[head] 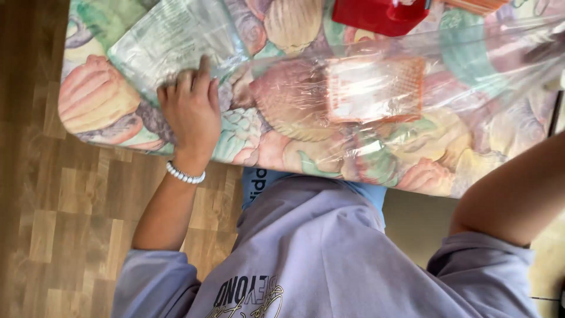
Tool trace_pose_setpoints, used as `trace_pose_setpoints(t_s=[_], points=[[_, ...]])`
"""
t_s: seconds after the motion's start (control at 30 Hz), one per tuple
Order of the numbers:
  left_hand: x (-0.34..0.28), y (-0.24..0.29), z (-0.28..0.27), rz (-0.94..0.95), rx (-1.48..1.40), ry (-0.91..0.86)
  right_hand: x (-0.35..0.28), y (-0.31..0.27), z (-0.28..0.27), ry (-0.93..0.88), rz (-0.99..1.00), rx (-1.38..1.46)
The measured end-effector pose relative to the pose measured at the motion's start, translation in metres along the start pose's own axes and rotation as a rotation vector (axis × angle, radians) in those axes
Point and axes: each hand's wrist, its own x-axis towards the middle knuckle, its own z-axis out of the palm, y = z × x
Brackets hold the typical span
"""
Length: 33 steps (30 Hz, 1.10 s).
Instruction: Manually packaging stacks of orange paper bags into clear plastic sleeves at a workstation.
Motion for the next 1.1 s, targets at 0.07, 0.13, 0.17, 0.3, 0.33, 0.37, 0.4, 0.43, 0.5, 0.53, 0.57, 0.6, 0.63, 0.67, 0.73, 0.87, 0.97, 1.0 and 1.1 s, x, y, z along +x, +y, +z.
trace_pose_setpoints(t_s=[0.07, 0.13, 0.17, 0.3, 0.33, 0.37, 0.4, 0.43, 0.5, 0.53, 0.57, 0.6, 0.63, 0.67, 0.73, 0.87, 0.97, 1.0, 1.1], points=[[0.000, 0.008, -0.008, 0.006, -0.055, -0.036, 0.007, -0.036, 0.040, 0.082, 0.092, 0.108], [0.001, 0.022, -0.025, 0.017, -0.160, 0.033, 0.043, -0.162, 0.113, 0.299, 0.218, 0.232], [0.002, 0.029, -0.032, 0.021, -0.262, 0.104, 0.050, -0.243, 0.136, 0.513, 0.331, 0.353], [0.028, 0.072, -0.044, -0.014, -0.621, 0.149, 0.040, -0.219, 0.157, 0.407, 0.346, 0.542], [0.040, 0.083, -0.039, -0.176, -0.826, -0.121, 0.038, -0.209, 0.160, 0.372, 0.387, 0.590], [0.049, 0.092, -0.036, -0.340, -1.013, -0.405, 0.036, -0.198, 0.166, 0.331, 0.430, 0.643], [0.057, 0.103, -0.021, -0.338, -1.008, -0.414, 0.033, -0.191, 0.168, 0.335, 0.436, 0.648], [0.068, 0.113, -0.006, -0.462, -1.170, -0.490, 0.033, -0.183, 0.169, 0.309, 0.445, 0.631], [0.075, 0.123, 0.026, -0.582, -1.328, -0.570, 0.028, -0.162, 0.174, 0.290, 0.454, 0.616], [0.072, 0.121, 0.043, -0.547, -1.424, -0.514, 0.024, -0.148, 0.177, 0.346, 0.456, 0.692], [0.071, 0.121, 0.062, -0.506, -1.521, -0.461, 0.018, -0.134, 0.180, 0.407, 0.458, 0.766], [0.076, 0.125, 0.057, -0.495, -1.522, -0.470, 0.019, -0.141, 0.182, 0.420, 0.457, 0.765], [0.079, 0.128, 0.051, -0.565, -1.540, -0.477, 0.019, -0.149, 0.184, 0.453, 0.488, 0.797], [0.081, 0.131, 0.045, -0.636, -1.556, -0.483, 0.018, -0.156, 0.187, 0.486, 0.518, 0.828], [0.085, 0.134, 0.051, -0.703, -1.563, -0.500, 0.013, -0.160, 0.190, 0.513, 0.555, 0.883], [0.093, 0.141, 0.063, -0.750, -1.389, -0.430, 0.018, -0.183, 0.199, 0.517, 0.601, 0.985], [0.101, 0.134, 0.081, -0.753, -1.363, -0.384, 0.013, -0.171, 0.207, 0.539, 0.583, 0.842], [0.101, 0.134, 0.086, -0.754, -1.360, -0.382, 0.013, -0.178, 0.209, 0.536, 0.583, 0.845], [0.100, 0.137, 0.082, -0.719, -1.430, -0.328, 0.007, -0.193, 0.210, 0.540, 0.529, 0.797]])
